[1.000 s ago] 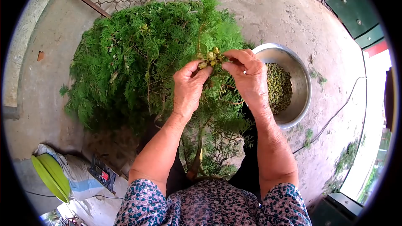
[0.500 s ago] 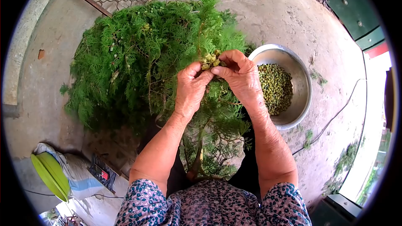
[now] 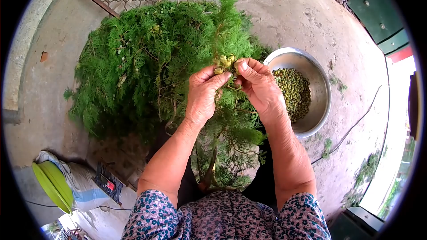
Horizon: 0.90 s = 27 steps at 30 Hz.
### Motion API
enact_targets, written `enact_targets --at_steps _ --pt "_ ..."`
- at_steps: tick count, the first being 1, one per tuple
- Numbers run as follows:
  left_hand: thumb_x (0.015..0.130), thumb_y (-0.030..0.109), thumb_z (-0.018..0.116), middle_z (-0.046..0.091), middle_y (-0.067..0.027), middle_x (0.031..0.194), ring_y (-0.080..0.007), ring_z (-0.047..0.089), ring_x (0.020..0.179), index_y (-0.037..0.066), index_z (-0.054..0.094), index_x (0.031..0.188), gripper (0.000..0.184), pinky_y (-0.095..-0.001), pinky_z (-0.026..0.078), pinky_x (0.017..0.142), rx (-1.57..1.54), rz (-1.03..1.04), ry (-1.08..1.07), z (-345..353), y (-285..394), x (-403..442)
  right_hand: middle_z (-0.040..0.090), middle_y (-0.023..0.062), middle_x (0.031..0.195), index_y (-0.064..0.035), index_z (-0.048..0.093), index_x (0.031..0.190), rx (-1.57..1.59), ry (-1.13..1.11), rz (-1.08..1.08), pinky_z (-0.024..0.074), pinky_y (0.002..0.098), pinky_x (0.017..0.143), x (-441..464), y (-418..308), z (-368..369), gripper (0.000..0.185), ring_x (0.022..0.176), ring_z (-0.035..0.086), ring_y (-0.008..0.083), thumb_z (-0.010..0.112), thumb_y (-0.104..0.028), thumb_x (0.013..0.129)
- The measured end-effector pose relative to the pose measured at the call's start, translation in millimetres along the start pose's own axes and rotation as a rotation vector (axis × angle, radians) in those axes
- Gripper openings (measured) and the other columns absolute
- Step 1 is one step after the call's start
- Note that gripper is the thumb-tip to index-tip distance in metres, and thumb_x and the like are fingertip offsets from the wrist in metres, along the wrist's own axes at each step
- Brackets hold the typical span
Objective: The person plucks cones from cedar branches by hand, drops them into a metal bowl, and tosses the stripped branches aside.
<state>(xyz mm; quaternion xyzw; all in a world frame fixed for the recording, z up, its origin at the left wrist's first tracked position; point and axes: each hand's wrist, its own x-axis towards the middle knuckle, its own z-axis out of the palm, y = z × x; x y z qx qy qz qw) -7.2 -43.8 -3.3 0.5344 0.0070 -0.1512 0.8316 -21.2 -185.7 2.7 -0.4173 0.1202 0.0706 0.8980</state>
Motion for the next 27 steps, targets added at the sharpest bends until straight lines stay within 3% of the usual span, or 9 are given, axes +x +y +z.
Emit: enact_targets --at_steps 5,7,10,12,16,18,20,23,27 --pt "0.079 0.002 0.061 0.063 -0.0004 0.08 -0.0054 0.056 0.071 0.003 0.064 0.092 0.014 -0.0192 0.043 0.058 -0.075 -0.08 0.001 -2 3 0 0.056 -0.0012 0.071 -0.005 0.057 0.087 0.109 -0.022 0.054 0.0389 0.0219 0.053 1 1 -2 0.017 0.059 0.051 0.0099 0.062 -0.021 0.082" --pt "0.08 0.01 0.062 0.063 0.003 0.079 -0.0034 0.054 0.067 0.008 0.064 0.091 0.011 -0.0181 0.038 0.047 -0.168 -0.018 0.007 -6 0 3 0.056 0.0009 0.073 -0.0046 0.056 0.086 0.326 -0.171 0.026 0.04 0.0228 0.054 4 3 -6 0.016 0.06 0.052 0.0112 0.06 -0.019 0.083" --pt "0.08 0.01 0.063 0.063 0.0025 0.081 -0.0039 0.054 0.069 0.008 0.064 0.091 0.011 -0.0191 0.038 0.047 -0.085 0.013 0.03 -7 -2 2 0.056 0.003 0.073 -0.0042 0.055 0.084 0.237 -0.067 -0.019 0.0407 0.0241 0.054 3 3 -2 0.014 0.061 0.053 0.0132 0.058 -0.017 0.085" --pt "0.079 0.009 0.063 0.063 0.0023 0.081 -0.0041 0.054 0.071 0.008 0.064 0.09 0.011 -0.0192 0.039 0.048 -0.071 -0.03 0.072 -8 -3 2 0.056 0.0042 0.074 -0.004 0.054 0.085 0.241 -0.075 -0.033 0.0412 0.0246 0.054 5 2 -4 0.014 0.061 0.053 0.0147 0.058 -0.018 0.085" --pt "0.08 0.006 0.062 0.063 0.0027 0.082 -0.0028 0.054 0.073 0.008 0.064 0.09 0.01 -0.0183 0.04 0.05 -0.057 0.086 0.115 -13 -7 7 0.056 0.0049 0.075 -0.0031 0.055 0.087 0.342 -0.097 -0.018 0.0423 0.027 0.055 3 -8 -3 0.017 0.064 0.054 0.0159 0.059 -0.019 0.083" --pt "0.08 0.006 0.062 0.063 0.0029 0.081 -0.0022 0.054 0.073 0.008 0.064 0.09 0.01 -0.0177 0.04 0.05 -0.018 0.091 0.117 -13 -6 6 0.053 0.0074 0.083 -0.003 0.055 0.091 0.258 -0.137 -0.066 0.0411 0.025 0.059 -3 -15 -2 0.017 0.076 0.05 0.0179 0.057 -0.018 0.084" --pt "0.079 0.001 0.062 0.062 0.001 0.078 -0.0036 0.053 0.067 0.003 0.064 0.093 0.015 -0.0173 0.042 0.057 0.049 0.048 0.126 -10 -2 3 0.052 0.004 0.078 -0.004 0.055 0.091 0.193 -0.011 -0.088 0.0391 0.0221 0.055 -6 -15 6 0.013 0.068 0.049 0.0134 0.055 -0.016 0.086" --pt "0.078 0.001 0.063 0.062 -0.0001 0.079 -0.0041 0.052 0.068 0.002 0.064 0.096 0.018 -0.0173 0.042 0.06 0.024 0.107 0.072 -4 -1 0 0.048 -0.0033 0.059 -0.0031 0.058 0.096 -0.39 0.034 -0.254 0.0344 0.0178 0.044 -7 -11 9 0.013 0.051 0.045 0.0054 0.057 -0.007 0.084" --pt "0.078 0.001 0.064 0.062 -0.0002 0.08 -0.004 0.052 0.068 0.002 0.064 0.096 0.018 -0.0172 0.042 0.061 0.005 0.058 0.056 0 2 -2 0.049 -0.0021 0.06 -0.0028 0.058 0.1 -0.67 0.089 -0.323 0.0364 0.0199 0.045 -5 -3 13 0.019 0.051 0.045 0.0055 0.058 -0.003 0.081"
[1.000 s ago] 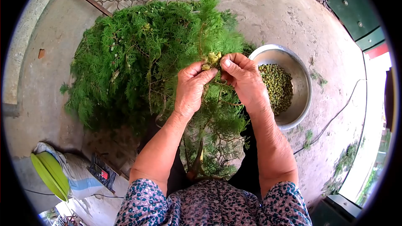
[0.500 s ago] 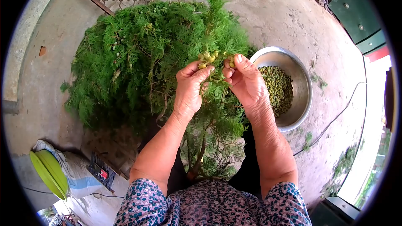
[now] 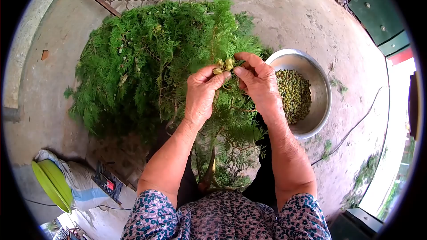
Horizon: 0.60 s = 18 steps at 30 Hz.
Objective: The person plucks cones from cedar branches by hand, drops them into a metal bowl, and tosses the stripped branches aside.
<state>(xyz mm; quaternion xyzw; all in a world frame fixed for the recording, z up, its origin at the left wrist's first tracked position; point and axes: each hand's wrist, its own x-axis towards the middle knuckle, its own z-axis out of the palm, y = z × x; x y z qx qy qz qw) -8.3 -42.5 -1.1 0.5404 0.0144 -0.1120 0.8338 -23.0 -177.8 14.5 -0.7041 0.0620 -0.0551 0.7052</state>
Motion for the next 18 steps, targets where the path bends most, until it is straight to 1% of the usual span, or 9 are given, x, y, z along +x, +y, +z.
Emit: enact_targets --at_steps 2,4,6,9,11,13,14,16,18 --pt "0.078 0.002 0.064 0.062 -0.0002 0.08 -0.0042 0.053 0.069 0.002 0.064 0.096 0.018 -0.0171 0.043 0.062 0.022 -0.015 -0.009 -3.2 -1.5 1.1 0.05 -0.001 0.06 -0.0022 0.058 0.097 -0.017 -0.009 -0.046 0.0369 0.0206 0.045 1.1 2.0 -1.2 0.016 0.05 0.045 0.0057 0.058 -0.002 0.08" --pt "0.078 0.003 0.064 0.062 -0.0003 0.081 -0.0043 0.054 0.07 0.002 0.063 0.096 0.018 -0.017 0.044 0.063 0.044 -0.029 -0.018 -3.1 -0.5 1.1 0.05 -0.0007 0.06 -0.0017 0.058 0.095 -0.011 -0.029 -0.019 0.037 0.0209 0.044 2.6 0.2 -5.4 0.015 0.05 0.045 0.0059 0.059 -0.002 0.08" --pt "0.079 0.005 0.064 0.062 -0.0001 0.081 -0.0045 0.055 0.071 0.003 0.063 0.097 0.018 -0.0168 0.044 0.064 0.068 -0.086 0.087 1.1 3.9 -0.4 0.051 0.0002 0.06 -0.0007 0.056 0.091 -0.053 -0.069 -0.006 0.0371 0.0215 0.044 4.8 2.9 -6.4 0.011 0.048 0.045 0.0066 0.059 -0.003 0.08" --pt "0.079 0.005 0.064 0.063 -0.0004 0.081 -0.0049 0.056 0.072 0.003 0.062 0.099 0.021 -0.0172 0.044 0.064 -0.002 -0.037 0.059 2.2 2.6 -1.3 0.052 0.0003 0.06 -0.0005 0.056 0.092 -0.006 -0.031 0.05 0.0372 0.0216 0.043 3.0 3.4 -1.5 0.012 0.047 0.045 0.0069 0.059 -0.003 0.08" --pt "0.078 0.004 0.063 0.063 -0.0005 0.081 -0.005 0.056 0.073 0.003 0.063 0.099 0.021 -0.0175 0.044 0.065 -0.01 -0.034 0.05 1.0 2.0 -0.8 0.052 0.0005 0.061 -0.0005 0.056 0.092 -0.01 -0.033 0.037 0.0373 0.0215 0.043 1.8 0.2 -1.6 0.012 0.047 0.045 0.007 0.059 -0.003 0.08" --pt "0.078 0.003 0.063 0.063 -0.0005 0.081 -0.0051 0.056 0.073 0.003 0.063 0.099 0.021 -0.0178 0.045 0.065 -0.018 -0.031 0.042 -0.3 2.4 -0.6 0.053 0.0009 0.062 -0.0008 0.056 0.093 0.033 0.041 -0.023 0.0379 0.0216 0.044 1.6 -0.7 -0.5 0.013 0.048 0.046 0.0071 0.059 -0.003 0.081" --pt "0.077 0.002 0.063 0.063 -0.0004 0.081 -0.0053 0.056 0.074 0.003 0.063 0.098 0.021 -0.0181 0.045 0.065 0.023 -0.038 0.03 -0.7 2.9 -0.8 0.054 0.0018 0.064 -0.0013 0.057 0.097 -0.078 0.014 -0.02 0.0389 0.022 0.045 1.6 -1.9 -2.7 0.016 0.049 0.047 0.0074 0.058 -0.003 0.081" --pt "0.077 0.001 0.063 0.063 -0.0002 0.081 -0.0055 0.056 0.074 0.003 0.064 0.098 0.021 -0.0184 0.045 0.066 0.064 -0.047 0.017 -1.4 2.4 -1.0 0.055 0.0023 0.065 -0.0014 0.057 0.099 -0.117 -0.023 -0.008 0.0392 0.0223 0.045 1.8 -2.1 -4.5 0.019 0.049 0.047 0.0075 0.057 -0.003 0.081" --pt "0.078 0.009 0.062 0.064 0.0041 0.082 -0.0035 0.056 0.076 0.009 0.064 0.095 0.018 -0.0187 0.038 0.054 0.145 -0.034 -0.047 -2.9 -0.5 -0.4 0.056 0.0034 0.066 -0.0015 0.057 0.104 -0.132 -0.111 0.022 0.0397 0.0232 0.045 2.2 -1.8 -8.0 0.023 0.049 0.047 0.0079 0.056 -0.003 0.081"
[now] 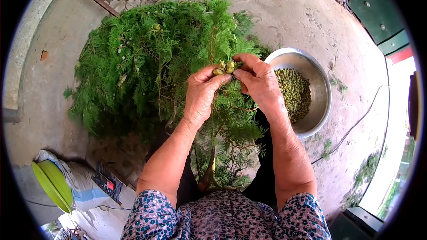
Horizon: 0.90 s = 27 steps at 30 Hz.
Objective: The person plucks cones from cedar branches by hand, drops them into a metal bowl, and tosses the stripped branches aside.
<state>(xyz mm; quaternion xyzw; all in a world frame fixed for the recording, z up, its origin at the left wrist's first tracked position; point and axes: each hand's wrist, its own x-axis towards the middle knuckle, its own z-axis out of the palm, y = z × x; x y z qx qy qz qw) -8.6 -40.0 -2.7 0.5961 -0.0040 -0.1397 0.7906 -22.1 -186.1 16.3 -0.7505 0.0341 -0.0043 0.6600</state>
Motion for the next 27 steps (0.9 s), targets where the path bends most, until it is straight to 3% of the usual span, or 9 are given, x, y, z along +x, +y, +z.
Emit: enact_targets --at_steps 1,3,6,12,16,18,19,22,27 --pt "0.078 0.009 0.062 0.064 0.0041 0.082 -0.0035 0.056 0.076 0.009 0.064 0.095 0.018 -0.0187 0.038 0.054 0.0 0.0 0.0 -1 -1 1 0.056 0.0034 0.066 -0.0015 0.057 0.104 0.0 0.0 0.0 0.0397 0.0232 0.045 0 0 -1 0.023 0.049 0.047 0.0079 0.056 -0.003 0.081" --pt "0.076 0.001 0.063 0.063 0.0007 0.079 -0.0057 0.055 0.073 0.003 0.064 0.094 0.018 -0.0193 0.045 0.066 -0.063 0.003 -0.014 -2 -3 4 0.055 0.003 0.065 -0.001 0.057 0.1 0.065 -0.028 0.036 0.0395 0.0229 0.045 0 0 -2 0.021 0.05 0.047 0.0078 0.058 -0.002 0.08" --pt "0.076 0.001 0.063 0.063 -0.0003 0.08 -0.0059 0.056 0.072 0.003 0.064 0.092 0.016 -0.0198 0.045 0.067 -0.106 -0.045 0.063 -4 -8 6 0.054 0.0023 0.064 -0.0008 0.056 0.095 0.123 0.009 0.005 0.039 0.0221 0.044 0 2 0 0.017 0.049 0.047 0.0076 0.06 -0.001 0.078" --pt "0.076 0.001 0.062 0.064 -0.0022 0.079 -0.0073 0.058 0.072 0.003 0.064 0.091 0.016 -0.0203 0.046 0.066 -0.236 0.033 0.057 1 -5 4 0.053 0.0012 0.064 -0.0005 0.055 0.09 0.16 0.025 0.035 0.0384 0.0209 0.043 -1 0 4 0.013 0.047 0.045 0.0069 0.061 -0.001 0.079" --pt "0.075 0.001 0.063 0.064 -0.0019 0.078 -0.0075 0.058 0.073 0.003 0.065 0.09 0.015 -0.0201 0.046 0.066 -0.202 -0.024 0.022 1 3 2 0.053 0.0005 0.064 -0.0015 0.056 0.09 0.26 0.021 0.048 0.0359 0.0204 0.04 0 2 3 0.011 0.047 0.045 0.0067 0.06 -0.002 0.079" --pt "0.074 0.002 0.064 0.063 -0.001 0.076 -0.0065 0.056 0.068 0.004 0.065 0.087 0.013 -0.0201 0.045 0.063 -0.168 -0.137 0.1 4 10 -2 0.052 0.0004 0.063 -0.0024 0.056 0.089 0.415 -0.039 0.148 0.0313 0.0198 0.037 -1 3 -1 0.008 0.046 0.043 0.0065 0.059 -0.005 0.081" --pt "0.074 0.002 0.064 0.063 -0.001 0.076 -0.0065 0.056 0.068 0.004 0.065 0.087 0.013 -0.0201 0.045 0.063 -0.167 -0.137 0.101 2 8 -1 0.052 0.0004 0.063 -0.0024 0.056 0.089 0.416 -0.04 0.148 0.0313 0.0198 0.037 0 5 -3 0.008 0.046 0.043 0.0065 0.059 -0.005 0.081" --pt "0.073 0.003 0.065 0.063 0.0006 0.073 -0.0055 0.054 0.064 0.006 0.066 0.084 0.011 -0.0202 0.043 0.056 -0.137 -0.073 0.006 -3 4 2 0.051 0.0015 0.063 -0.0031 0.055 0.086 0.809 -0.16 0.319 0.0266 0.0194 0.036 2 14 -4 0.007 0.043 0.042 0.0076 0.057 -0.01 0.084" --pt "0.074 0.003 0.064 0.063 0.0025 0.072 -0.0046 0.054 0.064 0.007 0.066 0.079 0.007 -0.0192 0.04 0.054 -0.195 -0.143 0.02 -3 5 2 0.049 0.0003 0.061 -0.0036 0.055 0.086 0.985 -0.131 0.423 0.0267 0.021 0.035 -1 15 5 0.005 0.043 0.041 0.0081 0.056 -0.009 0.085"
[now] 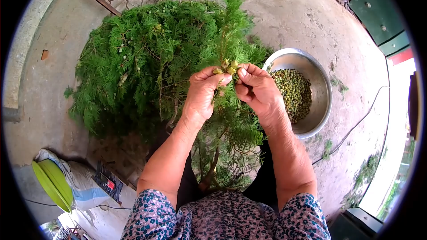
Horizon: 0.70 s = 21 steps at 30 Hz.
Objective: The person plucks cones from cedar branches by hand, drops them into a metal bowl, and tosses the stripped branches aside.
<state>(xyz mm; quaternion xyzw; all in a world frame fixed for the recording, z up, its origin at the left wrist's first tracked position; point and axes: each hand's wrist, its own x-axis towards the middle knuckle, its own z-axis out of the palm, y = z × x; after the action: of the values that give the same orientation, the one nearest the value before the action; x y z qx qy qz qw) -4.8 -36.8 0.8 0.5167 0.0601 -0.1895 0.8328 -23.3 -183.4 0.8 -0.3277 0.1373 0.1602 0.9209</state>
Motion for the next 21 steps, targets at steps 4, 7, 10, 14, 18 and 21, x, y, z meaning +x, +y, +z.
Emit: enact_targets --at_steps 4,7,10,14,18,21 --pt "0.074 0.001 0.064 0.063 0.0019 0.072 -0.0044 0.054 0.064 0.006 0.066 0.079 0.007 -0.0187 0.04 0.055 0.041 0.089 0.036 4 -15 6 0.049 0.0003 0.058 -0.0016 0.056 0.082 -0.484 0.274 -0.358 0.0316 0.023 0.038 -4 12 14 0.004 0.045 0.041 0.0077 0.053 -0.004 0.084" --pt "0.075 0.0 0.063 0.064 0.0002 0.073 -0.0052 0.055 0.065 0.005 0.066 0.08 0.008 -0.0194 0.043 0.058 0.016 0.129 0.023 9 -12 1 0.054 0.0043 0.064 -0.0007 0.058 0.081 -0.936 0.561 -0.752 0.038 0.0239 0.042 8 19 -4 0.007 0.049 0.046 0.0077 0.055 -0.007 0.083" --pt "0.075 -0.001 0.064 0.064 -0.0018 0.075 -0.0062 0.055 0.066 0.003 0.066 0.08 0.007 -0.0203 0.045 0.063 0.087 0.091 0.091 4 -8 -4 0.054 0.0021 0.07 -0.0021 0.057 0.086 -0.323 0.358 -0.523 0.0343 0.0193 0.045 2 -16 -11 0.006 0.054 0.046 0.0068 0.053 -0.007 0.086" --pt "0.075 0.002 0.065 0.063 0.0006 0.076 -0.0062 0.056 0.07 0.006 0.065 0.08 0.006 -0.0212 0.045 0.068 0.048 0.189 0.069 -5 -15 6 0.057 0.0038 0.075 -0.0053 0.053 0.086 0.094 0.237 -0.347 0.0385 0.0214 0.045 -4 -23 9 0.003 0.052 0.049 0.0104 0.055 -0.007 0.085" --pt "0.076 0.001 0.064 0.061 0.0021 0.072 -0.0044 0.051 0.065 0.004 0.065 0.08 0.006 -0.0197 0.041 0.061 0.116 0.221 0.097 -1 -14 4 0.055 0.0007 0.067 -0.0047 0.055 0.093 -0.284 0.081 -0.313 0.0358 0.0192 0.042 -2 -6 1 0.014 0.049 0.046 0.0072 0.062 -0.008 0.081" --pt "0.077 0.001 0.062 0.058 0.0045 0.067 -0.0013 0.044 0.059 0.002 0.065 0.081 0.005 -0.0185 0.035 0.052 0.187 0.268 0.087 2 -15 1 0.053 0.0003 0.066 -0.0006 0.053 0.102 -0.648 0.129 -0.462 0.0375 0.0195 0.044 -5 4 18 0.028 0.051 0.045 0.0058 0.066 -0.005 0.077"
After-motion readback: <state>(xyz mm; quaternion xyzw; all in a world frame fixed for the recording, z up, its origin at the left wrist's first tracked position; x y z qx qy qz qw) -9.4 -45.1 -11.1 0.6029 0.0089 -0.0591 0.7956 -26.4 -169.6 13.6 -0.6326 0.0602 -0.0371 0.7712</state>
